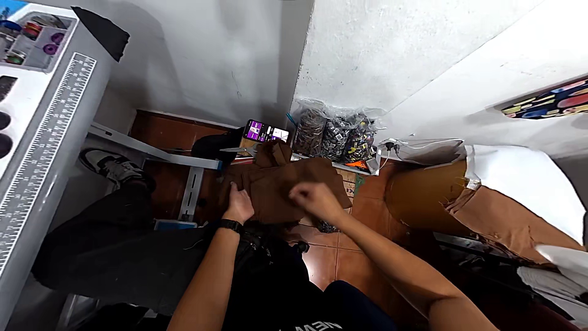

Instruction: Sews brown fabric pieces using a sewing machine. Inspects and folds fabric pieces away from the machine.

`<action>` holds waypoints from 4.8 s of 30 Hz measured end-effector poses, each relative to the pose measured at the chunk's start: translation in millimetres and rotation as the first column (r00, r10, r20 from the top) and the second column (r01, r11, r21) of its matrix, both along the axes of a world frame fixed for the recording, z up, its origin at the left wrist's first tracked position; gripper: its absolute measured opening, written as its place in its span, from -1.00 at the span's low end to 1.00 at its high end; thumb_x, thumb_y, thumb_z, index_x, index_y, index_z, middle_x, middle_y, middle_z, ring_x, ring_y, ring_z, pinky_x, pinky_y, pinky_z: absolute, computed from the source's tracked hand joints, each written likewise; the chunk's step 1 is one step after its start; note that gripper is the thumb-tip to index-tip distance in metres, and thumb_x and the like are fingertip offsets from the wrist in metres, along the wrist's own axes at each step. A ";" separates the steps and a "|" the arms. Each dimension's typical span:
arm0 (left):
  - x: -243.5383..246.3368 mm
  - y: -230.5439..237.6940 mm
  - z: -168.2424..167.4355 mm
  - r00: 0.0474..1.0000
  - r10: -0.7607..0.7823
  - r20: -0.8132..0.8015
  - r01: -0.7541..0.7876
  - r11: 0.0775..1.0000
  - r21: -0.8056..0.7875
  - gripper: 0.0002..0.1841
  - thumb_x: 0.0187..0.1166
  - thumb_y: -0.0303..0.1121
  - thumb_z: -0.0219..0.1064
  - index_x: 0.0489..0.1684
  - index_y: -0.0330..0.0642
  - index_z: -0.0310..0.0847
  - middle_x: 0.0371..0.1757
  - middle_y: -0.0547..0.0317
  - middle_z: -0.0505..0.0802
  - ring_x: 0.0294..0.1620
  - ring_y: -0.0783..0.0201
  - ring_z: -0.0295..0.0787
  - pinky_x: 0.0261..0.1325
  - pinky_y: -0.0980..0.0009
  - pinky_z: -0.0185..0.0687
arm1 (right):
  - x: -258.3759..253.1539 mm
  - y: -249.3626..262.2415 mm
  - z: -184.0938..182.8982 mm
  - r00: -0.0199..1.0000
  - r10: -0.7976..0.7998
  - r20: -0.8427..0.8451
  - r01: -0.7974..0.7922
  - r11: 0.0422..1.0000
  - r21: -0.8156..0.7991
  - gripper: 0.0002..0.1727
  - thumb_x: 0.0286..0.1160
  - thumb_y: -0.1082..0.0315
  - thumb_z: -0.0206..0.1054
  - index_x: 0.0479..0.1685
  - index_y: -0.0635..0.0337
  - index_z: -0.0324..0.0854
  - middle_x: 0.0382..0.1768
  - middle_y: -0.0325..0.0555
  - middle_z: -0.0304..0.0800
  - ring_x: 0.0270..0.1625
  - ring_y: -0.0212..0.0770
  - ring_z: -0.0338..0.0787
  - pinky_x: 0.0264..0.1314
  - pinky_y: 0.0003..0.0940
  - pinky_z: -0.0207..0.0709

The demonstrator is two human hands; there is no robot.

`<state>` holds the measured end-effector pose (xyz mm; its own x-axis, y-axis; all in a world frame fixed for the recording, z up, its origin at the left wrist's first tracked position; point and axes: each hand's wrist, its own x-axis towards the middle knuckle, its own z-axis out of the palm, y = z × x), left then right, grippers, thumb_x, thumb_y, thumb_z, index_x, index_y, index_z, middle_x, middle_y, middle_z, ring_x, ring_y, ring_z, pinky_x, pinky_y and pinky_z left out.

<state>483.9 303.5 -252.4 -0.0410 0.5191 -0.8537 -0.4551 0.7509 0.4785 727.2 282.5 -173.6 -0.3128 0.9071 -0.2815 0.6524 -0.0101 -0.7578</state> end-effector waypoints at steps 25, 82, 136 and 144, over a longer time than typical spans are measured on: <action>20.8 -26.3 25.0 0.929 -0.279 -0.243 0.322 0.933 0.159 -0.11 0.64 0.25 0.23 0.89 -0.01 -0.01 0.82 -0.14 0.28 0.78 -0.19 0.20 0.66 -0.30 0.19 | 66.3 15.1 6.1 0.888 -0.459 0.005 0.395 0.757 -0.520 -0.70 0.64 0.24 0.32 0.16 0.24 0.73 -0.01 0.11 0.81 0.01 -0.04 0.77 0.11 0.05 0.61; -30.7 -27.7 57.2 0.971 0.011 -0.237 0.045 0.973 0.226 -0.52 0.36 -0.35 0.62 0.26 -0.28 0.67 0.12 -0.14 0.86 0.15 -0.02 0.82 0.21 -0.06 0.72 | -130.4 10.9 -61.7 0.787 -0.437 -0.436 0.197 0.847 -0.494 -0.54 0.83 0.06 0.11 0.52 0.12 0.50 0.21 0.02 0.78 0.20 -0.13 0.78 0.29 -0.07 0.64; 159.5 -370.6 188.8 0.930 -0.258 -0.260 0.362 0.755 0.546 -0.26 0.49 -0.24 0.48 0.60 -0.39 0.22 0.16 -0.11 0.85 0.13 0.13 0.87 0.24 0.16 0.85 | 87.4 -355.3 84.2 0.746 -0.404 -0.529 0.363 0.913 -0.186 -0.01 0.06 -0.01 0.73 0.65 0.00 0.38 0.21 -0.19 0.82 0.26 -0.36 0.80 0.42 -0.22 0.70; 90.1 -392.0 162.8 0.894 0.097 -0.437 0.184 0.811 0.555 -0.37 0.51 -0.34 0.44 0.53 -0.42 0.33 0.10 -0.10 0.87 0.05 0.17 0.91 0.15 0.22 0.89 | 15.8 -355.3 61.7 0.763 -0.345 -0.547 0.176 0.925 -0.338 0.05 0.07 -0.09 0.71 0.70 -0.01 0.32 0.34 -0.11 0.74 0.33 -0.31 0.77 0.41 -0.25 0.69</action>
<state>574.0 -88.5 -89.6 -0.2898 0.9094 -0.2982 -0.0738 0.2894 0.9544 742.9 -72.8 -111.9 -0.2546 0.9011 -0.3509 0.0244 -0.3568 -0.9339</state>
